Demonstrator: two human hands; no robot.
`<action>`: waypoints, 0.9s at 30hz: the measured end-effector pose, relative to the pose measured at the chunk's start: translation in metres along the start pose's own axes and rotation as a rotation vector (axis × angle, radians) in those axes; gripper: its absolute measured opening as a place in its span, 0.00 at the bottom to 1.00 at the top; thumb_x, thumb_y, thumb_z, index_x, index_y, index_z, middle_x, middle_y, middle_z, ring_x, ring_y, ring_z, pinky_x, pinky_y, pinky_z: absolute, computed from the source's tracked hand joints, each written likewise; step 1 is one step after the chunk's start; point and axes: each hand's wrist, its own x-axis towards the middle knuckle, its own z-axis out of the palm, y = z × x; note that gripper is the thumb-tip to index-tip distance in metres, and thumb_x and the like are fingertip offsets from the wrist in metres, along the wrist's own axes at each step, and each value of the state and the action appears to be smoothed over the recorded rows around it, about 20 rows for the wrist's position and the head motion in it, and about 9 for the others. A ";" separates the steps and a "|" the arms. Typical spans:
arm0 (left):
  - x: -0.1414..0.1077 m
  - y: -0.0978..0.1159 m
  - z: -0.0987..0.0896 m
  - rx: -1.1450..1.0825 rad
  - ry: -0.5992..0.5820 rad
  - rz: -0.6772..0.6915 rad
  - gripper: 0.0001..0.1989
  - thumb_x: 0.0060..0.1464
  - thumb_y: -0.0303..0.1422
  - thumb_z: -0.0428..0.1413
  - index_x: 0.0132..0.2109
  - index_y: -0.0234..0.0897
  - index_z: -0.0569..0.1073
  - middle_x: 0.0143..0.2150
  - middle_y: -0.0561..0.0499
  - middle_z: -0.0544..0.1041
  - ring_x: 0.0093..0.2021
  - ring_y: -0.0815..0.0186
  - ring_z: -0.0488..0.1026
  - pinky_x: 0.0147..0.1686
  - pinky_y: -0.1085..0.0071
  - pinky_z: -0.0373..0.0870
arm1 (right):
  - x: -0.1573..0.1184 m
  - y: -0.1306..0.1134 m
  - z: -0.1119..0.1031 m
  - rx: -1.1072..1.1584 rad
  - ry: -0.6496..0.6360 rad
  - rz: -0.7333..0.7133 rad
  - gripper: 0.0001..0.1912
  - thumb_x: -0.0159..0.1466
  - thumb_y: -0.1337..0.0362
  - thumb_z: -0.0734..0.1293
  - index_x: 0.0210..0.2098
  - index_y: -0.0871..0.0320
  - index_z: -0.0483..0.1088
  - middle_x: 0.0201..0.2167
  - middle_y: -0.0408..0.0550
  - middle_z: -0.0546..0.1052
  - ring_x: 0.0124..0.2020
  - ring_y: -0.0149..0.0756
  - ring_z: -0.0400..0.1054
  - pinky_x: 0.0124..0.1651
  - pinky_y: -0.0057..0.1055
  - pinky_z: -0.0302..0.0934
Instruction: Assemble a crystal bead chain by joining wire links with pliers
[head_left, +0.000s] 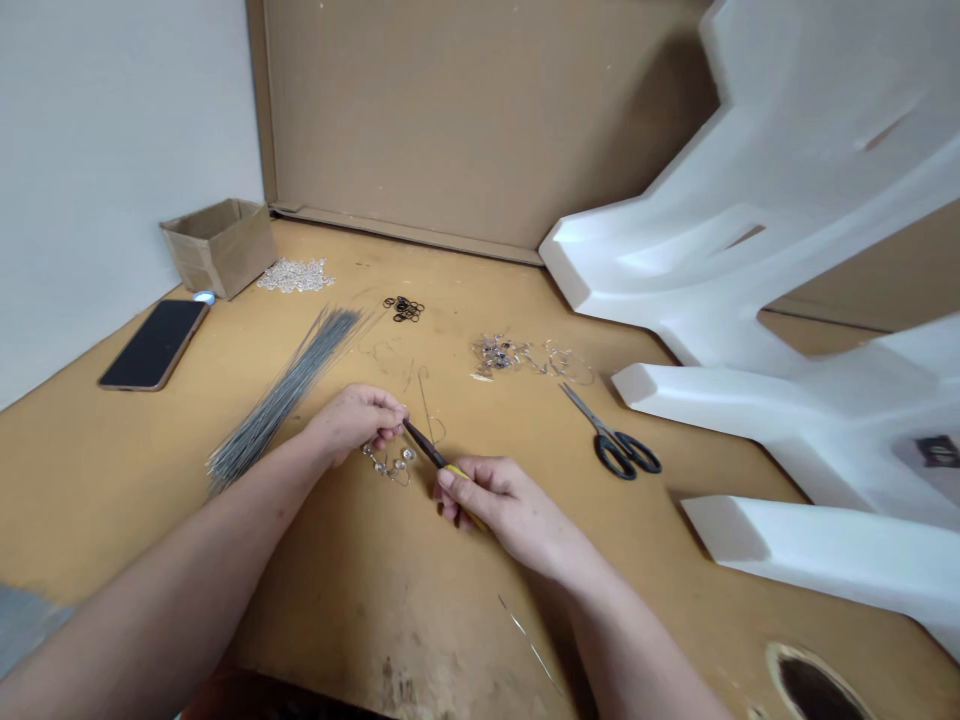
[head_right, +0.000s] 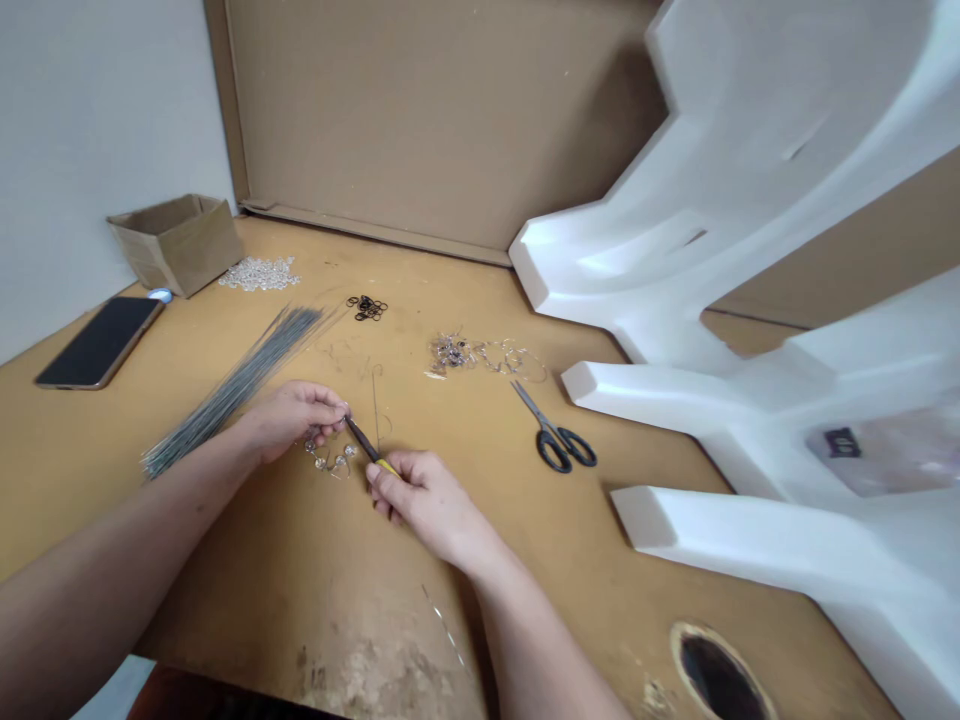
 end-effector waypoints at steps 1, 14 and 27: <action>0.001 -0.001 0.000 0.010 -0.005 0.011 0.08 0.45 0.20 0.52 0.20 0.30 0.67 0.15 0.55 0.67 0.14 0.79 0.59 0.16 0.80 0.56 | 0.000 0.000 0.000 -0.034 0.010 -0.004 0.16 0.56 0.54 0.59 0.21 0.60 0.63 0.18 0.43 0.67 0.20 0.26 0.58 0.26 0.27 0.55; 0.006 -0.007 -0.002 0.076 -0.034 0.060 0.10 0.46 0.21 0.51 0.19 0.31 0.65 0.15 0.56 0.65 0.14 0.78 0.59 0.17 0.79 0.58 | -0.001 0.000 -0.001 -0.235 0.032 -0.053 0.19 0.57 0.52 0.57 0.19 0.59 0.61 0.16 0.42 0.64 0.19 0.27 0.56 0.23 0.27 0.51; 0.007 -0.007 -0.002 0.115 -0.038 0.069 0.10 0.46 0.21 0.51 0.19 0.32 0.65 0.14 0.57 0.65 0.14 0.79 0.58 0.16 0.80 0.58 | -0.001 -0.001 0.001 -0.277 0.055 -0.078 0.17 0.58 0.55 0.56 0.19 0.59 0.61 0.16 0.43 0.66 0.19 0.28 0.58 0.23 0.27 0.53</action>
